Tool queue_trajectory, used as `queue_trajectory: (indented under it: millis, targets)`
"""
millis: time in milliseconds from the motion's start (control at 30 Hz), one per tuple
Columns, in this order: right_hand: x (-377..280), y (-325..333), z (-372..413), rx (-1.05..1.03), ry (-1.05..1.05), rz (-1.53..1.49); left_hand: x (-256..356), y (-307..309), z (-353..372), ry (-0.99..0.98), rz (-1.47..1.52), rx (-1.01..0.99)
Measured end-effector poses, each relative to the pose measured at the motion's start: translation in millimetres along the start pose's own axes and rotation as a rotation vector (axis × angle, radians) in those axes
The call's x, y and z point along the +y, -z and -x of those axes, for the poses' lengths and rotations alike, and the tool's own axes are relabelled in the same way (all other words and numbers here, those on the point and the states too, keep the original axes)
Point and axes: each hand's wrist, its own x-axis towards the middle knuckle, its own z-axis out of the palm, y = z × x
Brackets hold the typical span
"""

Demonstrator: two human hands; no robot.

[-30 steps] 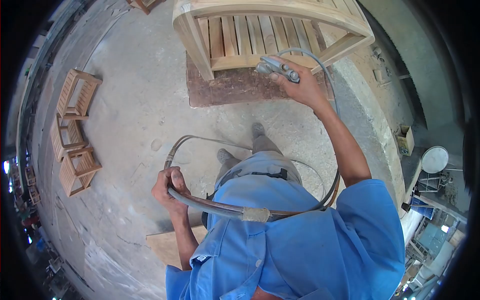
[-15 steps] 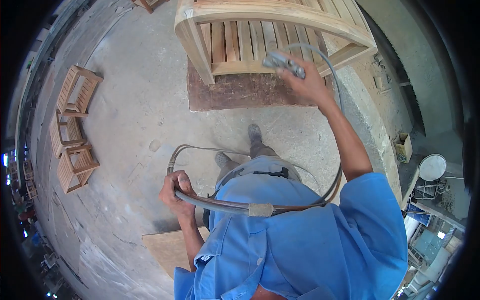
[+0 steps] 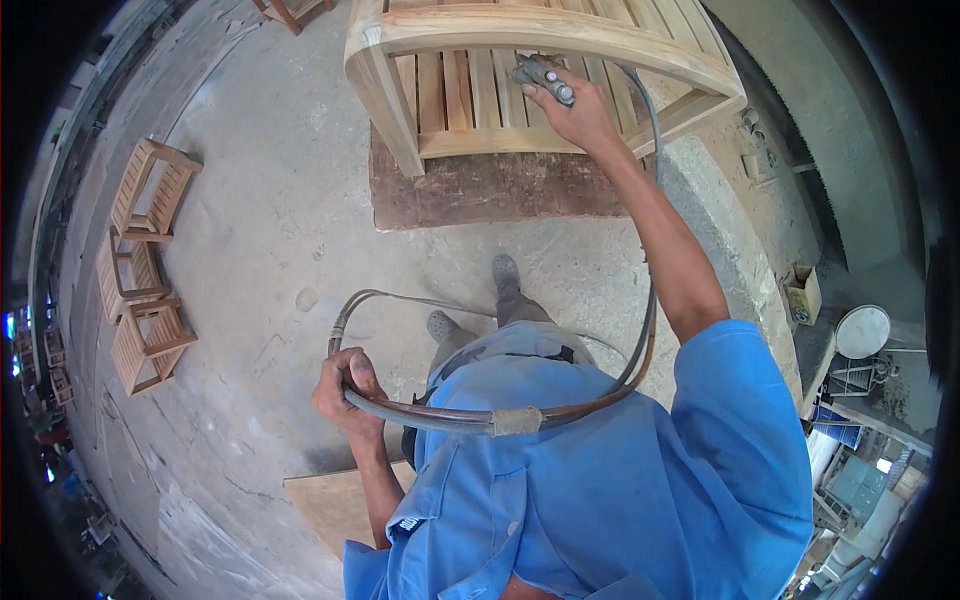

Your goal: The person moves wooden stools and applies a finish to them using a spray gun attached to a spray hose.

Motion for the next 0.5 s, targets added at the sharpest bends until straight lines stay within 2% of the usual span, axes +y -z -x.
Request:
queue_trajectory:
  millis: [267,367,500]
  targets:
    - [-24.6,26.7,85.0,-0.155,-0.003,-0.059,-13.8,-4.9,0.3,0.001,0.096,-0.069]
    - [-21.0,28.1,104.1,-0.119,0.076,-0.065,-15.1,-10.6,-7.3,-0.027,0.131,-0.064]
    - [-22.5,31.1,80.9,-0.046,0.006,-0.07,-11.4,-16.6,-16.4,-0.105,0.136,-0.036]
